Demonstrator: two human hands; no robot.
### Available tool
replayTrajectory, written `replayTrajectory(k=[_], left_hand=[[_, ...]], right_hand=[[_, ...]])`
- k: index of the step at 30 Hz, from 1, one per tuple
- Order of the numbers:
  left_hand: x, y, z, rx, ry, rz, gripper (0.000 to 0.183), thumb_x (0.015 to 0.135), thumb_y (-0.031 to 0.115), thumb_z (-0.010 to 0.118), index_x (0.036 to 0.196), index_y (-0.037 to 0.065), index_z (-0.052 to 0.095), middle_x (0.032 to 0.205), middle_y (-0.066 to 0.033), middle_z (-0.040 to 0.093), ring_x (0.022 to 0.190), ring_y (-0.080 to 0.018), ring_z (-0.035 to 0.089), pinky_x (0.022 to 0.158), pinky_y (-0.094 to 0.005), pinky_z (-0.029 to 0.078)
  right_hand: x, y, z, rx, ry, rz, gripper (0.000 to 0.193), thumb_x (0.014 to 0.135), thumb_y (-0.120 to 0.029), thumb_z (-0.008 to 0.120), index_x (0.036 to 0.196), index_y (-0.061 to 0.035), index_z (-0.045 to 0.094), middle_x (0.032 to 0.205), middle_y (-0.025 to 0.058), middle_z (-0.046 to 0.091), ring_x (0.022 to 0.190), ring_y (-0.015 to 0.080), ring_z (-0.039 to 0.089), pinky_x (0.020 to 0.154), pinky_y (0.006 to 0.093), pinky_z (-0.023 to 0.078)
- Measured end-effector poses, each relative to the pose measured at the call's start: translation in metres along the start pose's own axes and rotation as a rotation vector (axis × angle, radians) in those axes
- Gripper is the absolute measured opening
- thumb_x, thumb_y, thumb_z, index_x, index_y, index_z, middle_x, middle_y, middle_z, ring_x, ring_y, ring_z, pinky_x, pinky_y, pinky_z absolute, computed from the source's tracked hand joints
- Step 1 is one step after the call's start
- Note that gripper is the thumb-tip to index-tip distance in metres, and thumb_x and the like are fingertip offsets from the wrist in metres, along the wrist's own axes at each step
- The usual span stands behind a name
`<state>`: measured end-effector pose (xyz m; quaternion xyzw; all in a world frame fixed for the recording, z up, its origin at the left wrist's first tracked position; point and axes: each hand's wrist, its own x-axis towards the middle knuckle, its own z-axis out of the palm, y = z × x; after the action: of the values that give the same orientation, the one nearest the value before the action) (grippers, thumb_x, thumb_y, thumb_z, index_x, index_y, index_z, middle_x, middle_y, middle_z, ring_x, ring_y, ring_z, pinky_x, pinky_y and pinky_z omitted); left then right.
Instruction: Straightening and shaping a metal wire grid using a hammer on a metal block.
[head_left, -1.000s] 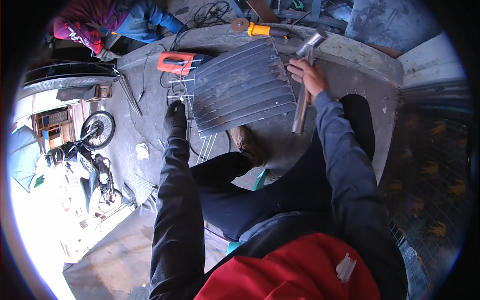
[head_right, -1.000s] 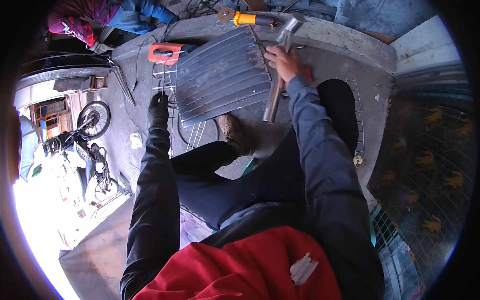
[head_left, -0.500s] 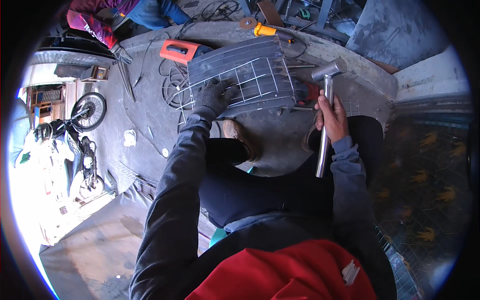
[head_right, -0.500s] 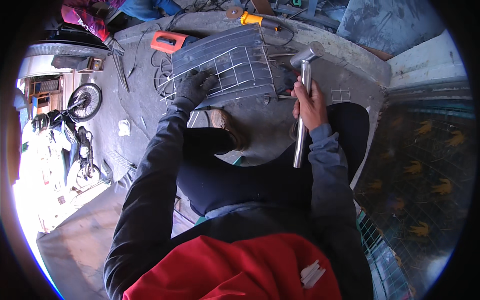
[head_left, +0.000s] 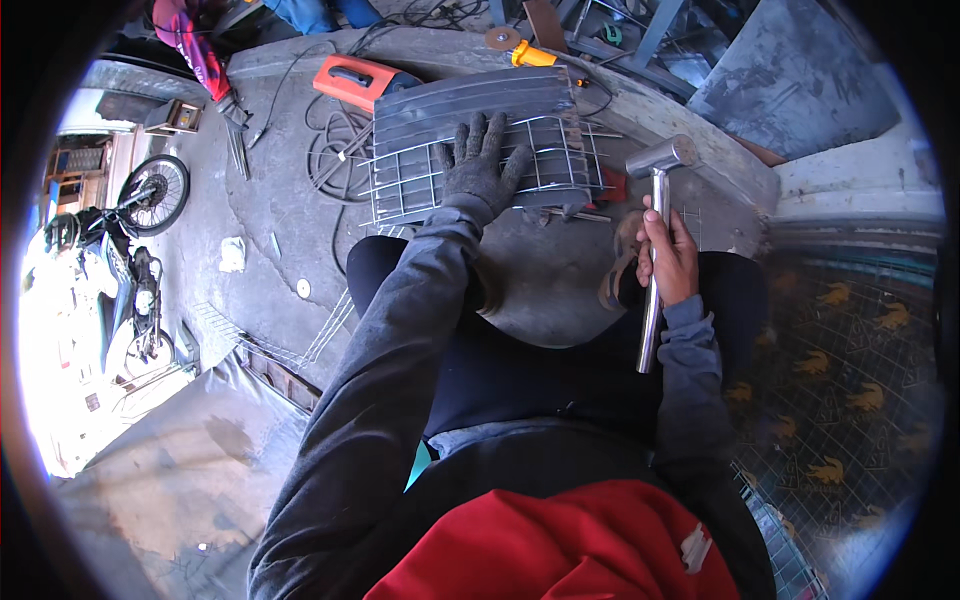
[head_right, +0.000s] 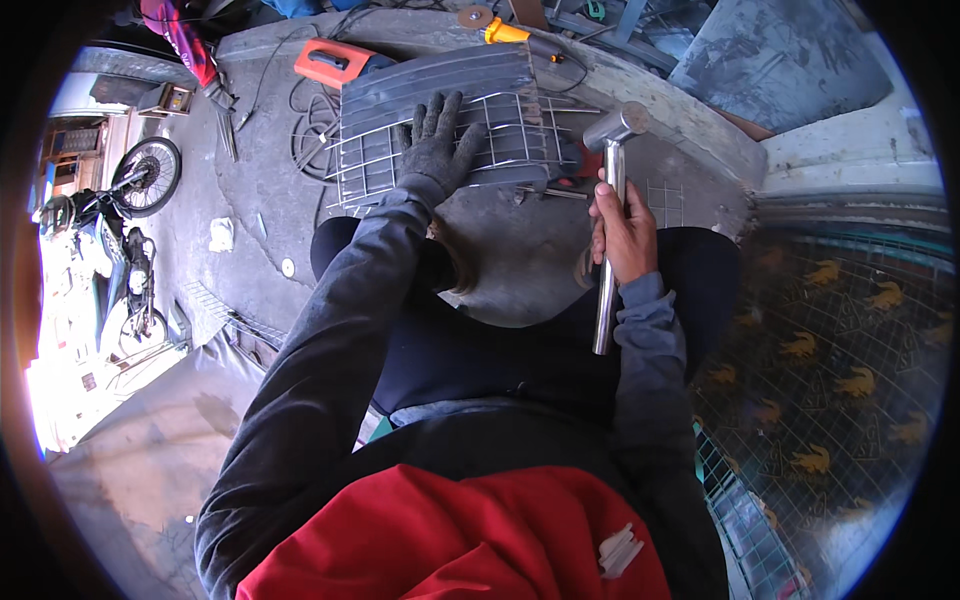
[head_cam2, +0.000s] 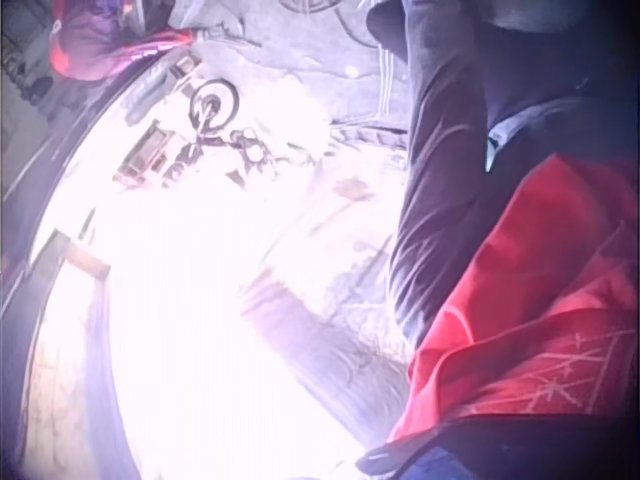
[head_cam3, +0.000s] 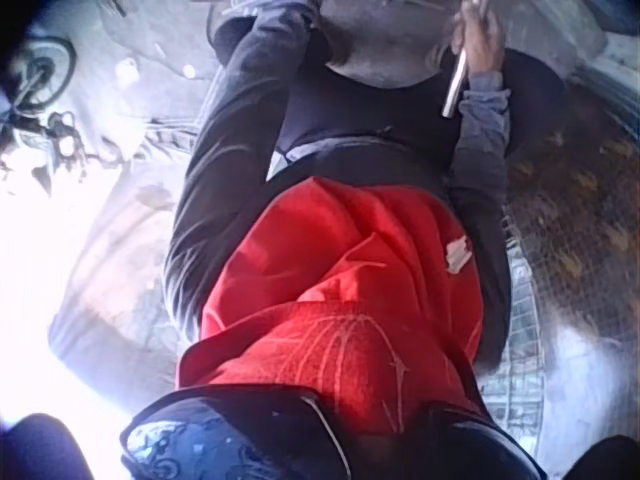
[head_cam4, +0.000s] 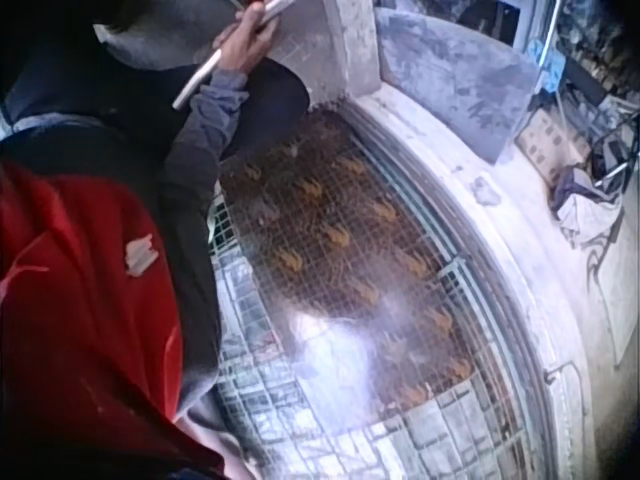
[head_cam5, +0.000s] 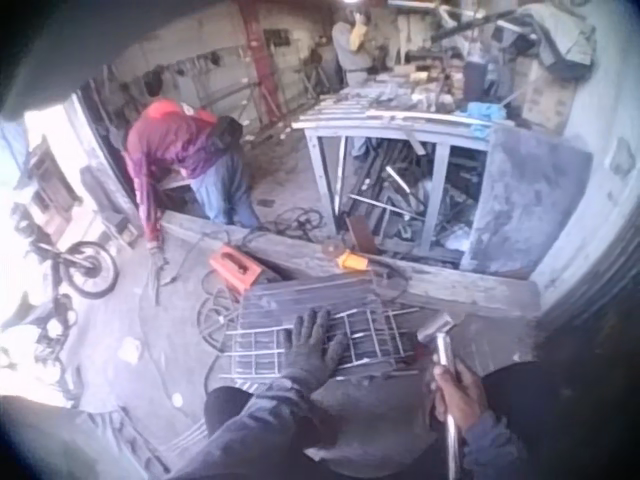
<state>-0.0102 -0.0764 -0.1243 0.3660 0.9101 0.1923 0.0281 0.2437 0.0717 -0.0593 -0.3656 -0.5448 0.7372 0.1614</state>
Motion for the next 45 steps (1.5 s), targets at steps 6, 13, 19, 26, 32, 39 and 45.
replayTrajectory(k=[6,13,19,26,32,39,45], left_hand=[[0.007,0.01,0.017,0.178,0.018,0.093,0.066,0.099,0.06,0.034,0.156,0.027,0.026,0.163,-0.0103,0.023,0.15,-0.0365,0.018,0.118,-0.0621,0.006],[0.012,0.011,0.02,0.047,0.011,0.019,0.061,0.1,0.055,0.033,0.154,0.026,0.033,0.163,-0.0078,0.024,0.151,-0.0356,0.016,0.119,-0.0613,0.003],[0.015,0.029,0.028,0.051,0.073,-0.074,0.057,0.101,0.051,0.036,0.152,0.028,0.036,0.161,-0.0093,0.028,0.148,-0.0374,0.022,0.119,-0.0608,0.009],[0.015,0.011,0.018,0.1,0.071,0.072,0.055,0.1,0.051,0.037,0.151,0.03,0.037,0.16,-0.011,0.028,0.148,-0.0374,0.022,0.117,-0.063,0.009],[0.011,0.02,0.028,0.059,0.127,-0.042,0.057,0.099,0.053,0.038,0.152,0.031,0.036,0.161,-0.0108,0.027,0.149,-0.0371,0.02,0.118,-0.0623,0.006],[0.013,0.018,0.028,0.075,0.091,-0.027,0.058,0.099,0.053,0.038,0.152,0.031,0.035,0.161,-0.0111,0.028,0.149,-0.0371,0.02,0.118,-0.0614,0.007],[0.014,0.023,0.023,0.082,0.1,-0.025,0.057,0.099,0.054,0.038,0.152,0.031,0.037,0.16,-0.0125,0.029,0.149,-0.0373,0.021,0.118,-0.0615,0.007]], right_hand=[[-0.008,-0.026,0.004,0.002,0.018,-0.073,0.042,0.103,-0.031,0.055,0.135,-0.0047,0.053,0.082,0.0028,0.056,0.045,0.0037,0.044,0.038,0.0218,0.036],[-0.003,-0.073,0.015,-0.144,-0.033,-0.309,0.044,0.105,-0.031,0.051,0.138,-0.0025,0.049,0.082,0.0022,0.055,0.049,0.0029,0.044,0.043,0.0198,0.037],[-0.012,-0.068,0.027,-0.31,-0.034,-0.126,0.036,0.105,-0.035,0.049,0.118,-0.0035,0.059,0.073,-0.0017,0.051,0.05,0.0019,0.043,0.044,0.02,0.034],[-0.018,-0.038,0.026,-0.512,-0.048,0.055,0.034,0.105,-0.037,0.049,0.106,-0.0048,0.059,0.068,-0.0023,0.05,0.05,0.0032,0.044,0.046,0.0224,0.036],[-0.014,-0.038,0.033,-0.497,-0.13,-0.032,0.036,0.105,-0.036,0.047,0.109,-0.0032,0.059,0.069,-0.0019,0.049,0.051,0.0028,0.043,0.046,0.0218,0.036],[-0.017,-0.045,0.025,-0.374,-0.09,-0.271,0.033,0.104,-0.03,0.051,0.118,-0.002,0.06,0.071,0.0013,0.055,0.058,0.0097,0.051,0.055,0.028,0.041],[0.023,-0.021,0.036,-0.863,-0.115,-0.035,0.039,0.104,-0.037,0.049,0.106,0.0008,0.059,0.078,0.0178,0.063,0.068,0.0347,0.061,0.065,0.0441,0.045]])
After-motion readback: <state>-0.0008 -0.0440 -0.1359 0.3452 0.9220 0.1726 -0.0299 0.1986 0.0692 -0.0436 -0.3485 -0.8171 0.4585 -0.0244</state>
